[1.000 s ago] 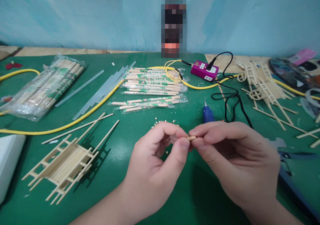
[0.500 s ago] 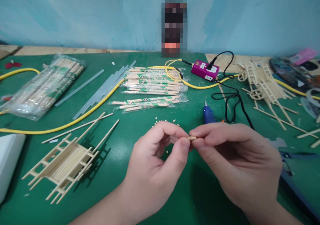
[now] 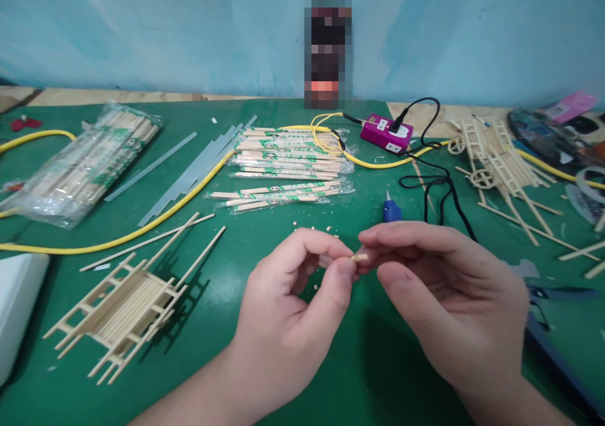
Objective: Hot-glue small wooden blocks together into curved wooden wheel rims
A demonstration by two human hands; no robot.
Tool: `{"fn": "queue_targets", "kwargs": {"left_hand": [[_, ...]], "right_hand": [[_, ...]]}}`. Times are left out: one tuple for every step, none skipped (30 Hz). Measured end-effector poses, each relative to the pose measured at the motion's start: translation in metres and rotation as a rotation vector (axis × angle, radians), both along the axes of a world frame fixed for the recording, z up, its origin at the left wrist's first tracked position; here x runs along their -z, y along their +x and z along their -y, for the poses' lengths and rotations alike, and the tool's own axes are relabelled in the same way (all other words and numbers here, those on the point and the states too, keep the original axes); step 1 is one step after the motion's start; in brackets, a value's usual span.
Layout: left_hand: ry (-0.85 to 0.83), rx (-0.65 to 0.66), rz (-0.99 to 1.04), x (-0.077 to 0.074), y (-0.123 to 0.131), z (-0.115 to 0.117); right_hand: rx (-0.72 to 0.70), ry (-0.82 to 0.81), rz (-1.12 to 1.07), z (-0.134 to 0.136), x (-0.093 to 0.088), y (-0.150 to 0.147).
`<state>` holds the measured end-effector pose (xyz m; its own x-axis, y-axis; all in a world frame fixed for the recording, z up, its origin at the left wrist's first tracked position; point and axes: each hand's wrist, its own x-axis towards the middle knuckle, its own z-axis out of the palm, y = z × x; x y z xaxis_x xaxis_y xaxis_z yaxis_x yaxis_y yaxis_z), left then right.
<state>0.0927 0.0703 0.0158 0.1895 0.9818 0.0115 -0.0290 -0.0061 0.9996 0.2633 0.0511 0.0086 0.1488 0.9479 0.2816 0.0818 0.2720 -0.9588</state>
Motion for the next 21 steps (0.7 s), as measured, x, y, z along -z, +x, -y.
{"fn": "queue_targets", "kwargs": {"left_hand": [[0.020,0.005,-0.016,0.000,0.000,0.000],[0.045,0.008,-0.032,0.001,0.000,0.001],[0.071,0.007,-0.048,0.002,-0.001,0.001],[0.096,0.005,-0.065,0.003,-0.001,0.001],[0.120,0.006,-0.080,0.004,-0.002,0.002],[0.143,0.007,-0.094,0.005,-0.002,0.002],[0.163,0.011,-0.105,0.006,-0.003,0.002],[0.182,0.020,-0.114,0.007,-0.003,0.002],[0.204,0.027,-0.117,0.008,-0.003,0.002],[0.229,0.034,-0.115,0.009,-0.003,0.002],[0.253,0.038,-0.112,0.010,-0.003,0.001],[0.273,0.040,-0.112,0.011,-0.003,0.001],[0.289,0.041,-0.114,0.012,-0.003,0.001],[0.300,0.039,-0.117,0.013,-0.003,0.001],[0.304,0.037,-0.120,0.013,-0.003,0.001],[0.303,0.037,-0.123,0.013,-0.003,0.001],[0.302,0.036,-0.125,0.013,-0.003,0.001],[0.300,0.036,-0.126,0.013,-0.003,0.001],[0.297,0.036,-0.129,0.013,-0.003,0.001],[0.294,0.035,-0.132,0.013,-0.003,0.001],[0.291,0.036,-0.134,0.013,-0.003,0.001]], "right_hand": [[0.007,0.000,0.016,-0.001,0.001,0.001],[0.011,0.001,0.034,-0.001,0.002,0.002],[0.009,-0.002,0.051,-0.002,0.003,0.003],[0.001,-0.007,0.066,-0.003,0.003,0.003],[-0.009,-0.016,0.077,-0.003,0.003,0.004],[-0.022,-0.026,0.089,-0.003,0.003,0.005],[-0.032,-0.032,0.100,-0.004,0.002,0.005],[-0.039,-0.032,0.111,-0.004,0.002,0.006],[-0.048,-0.034,0.123,-0.004,0.001,0.006],[-0.057,-0.037,0.135,-0.004,0.000,0.006],[-0.066,-0.041,0.144,-0.004,-0.001,0.007],[-0.075,-0.042,0.150,-0.004,-0.002,0.007],[-0.080,-0.046,0.153,-0.004,-0.002,0.006],[-0.083,-0.048,0.152,-0.004,-0.002,0.006],[-0.081,-0.045,0.149,-0.004,-0.002,0.006],[-0.078,-0.040,0.146,-0.003,-0.002,0.006],[-0.077,-0.039,0.146,-0.003,-0.002,0.005],[-0.072,-0.038,0.147,-0.003,-0.002,0.005],[-0.068,-0.037,0.149,-0.004,-0.002,0.005],[-0.065,-0.035,0.151,-0.004,-0.002,0.004],[-0.064,-0.037,0.154,-0.004,-0.002,0.004]]}}
